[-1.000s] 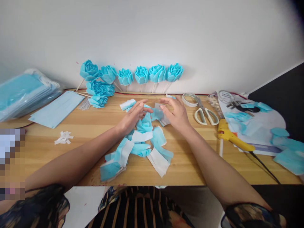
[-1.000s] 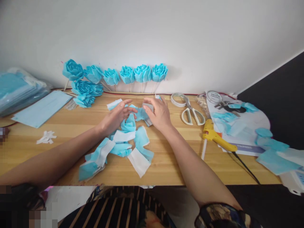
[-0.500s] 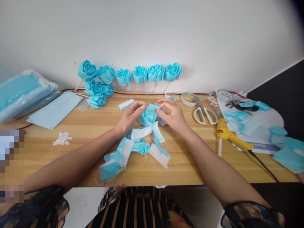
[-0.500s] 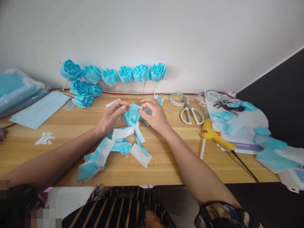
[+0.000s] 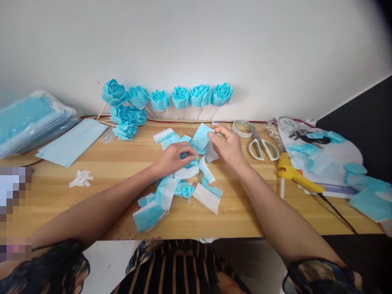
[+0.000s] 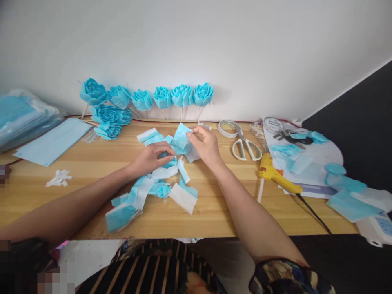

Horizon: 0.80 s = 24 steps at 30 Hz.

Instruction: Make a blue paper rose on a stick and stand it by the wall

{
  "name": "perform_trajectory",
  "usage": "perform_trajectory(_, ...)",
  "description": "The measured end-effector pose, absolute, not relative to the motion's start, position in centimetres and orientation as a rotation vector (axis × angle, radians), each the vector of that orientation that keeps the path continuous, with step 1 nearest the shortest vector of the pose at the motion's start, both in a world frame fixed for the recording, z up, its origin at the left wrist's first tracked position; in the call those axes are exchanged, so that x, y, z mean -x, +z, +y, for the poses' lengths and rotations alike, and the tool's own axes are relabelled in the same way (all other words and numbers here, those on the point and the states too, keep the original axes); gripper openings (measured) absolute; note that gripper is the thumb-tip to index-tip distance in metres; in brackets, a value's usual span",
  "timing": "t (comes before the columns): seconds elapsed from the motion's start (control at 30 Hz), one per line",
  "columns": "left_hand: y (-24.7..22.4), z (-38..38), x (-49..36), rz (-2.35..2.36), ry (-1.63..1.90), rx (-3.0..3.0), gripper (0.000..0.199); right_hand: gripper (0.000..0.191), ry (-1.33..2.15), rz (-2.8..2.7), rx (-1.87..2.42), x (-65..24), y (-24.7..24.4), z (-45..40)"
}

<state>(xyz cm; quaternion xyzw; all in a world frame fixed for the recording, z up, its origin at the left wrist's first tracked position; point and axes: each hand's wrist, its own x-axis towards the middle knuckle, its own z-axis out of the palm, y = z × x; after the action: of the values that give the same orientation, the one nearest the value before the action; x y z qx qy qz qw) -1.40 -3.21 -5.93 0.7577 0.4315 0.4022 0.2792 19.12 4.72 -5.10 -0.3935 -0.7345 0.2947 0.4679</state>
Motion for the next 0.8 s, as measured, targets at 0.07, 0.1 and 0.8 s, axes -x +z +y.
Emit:
perform_trajectory(0.07, -5.9, -3.2, 1.4, 1.134, 1.052, -2.033, 0.012, 0.022, 0.81, -1.716, 1.058, -19.6, -5.9, 5.7)
perform_trajectory(0.1, -5.9, -3.3, 1.4, 1.126, 1.037, -2.026, 0.014, 0.026, 0.855, -1.686, 1.086, -19.9, -6.3, 6.2)
perform_trajectory(0.8, -5.5, -3.6, 1.5, 1.106, 1.0, -1.878, 0.036, 0.046, 0.694, -1.825, 1.116, -20.4, -5.8, 6.3)
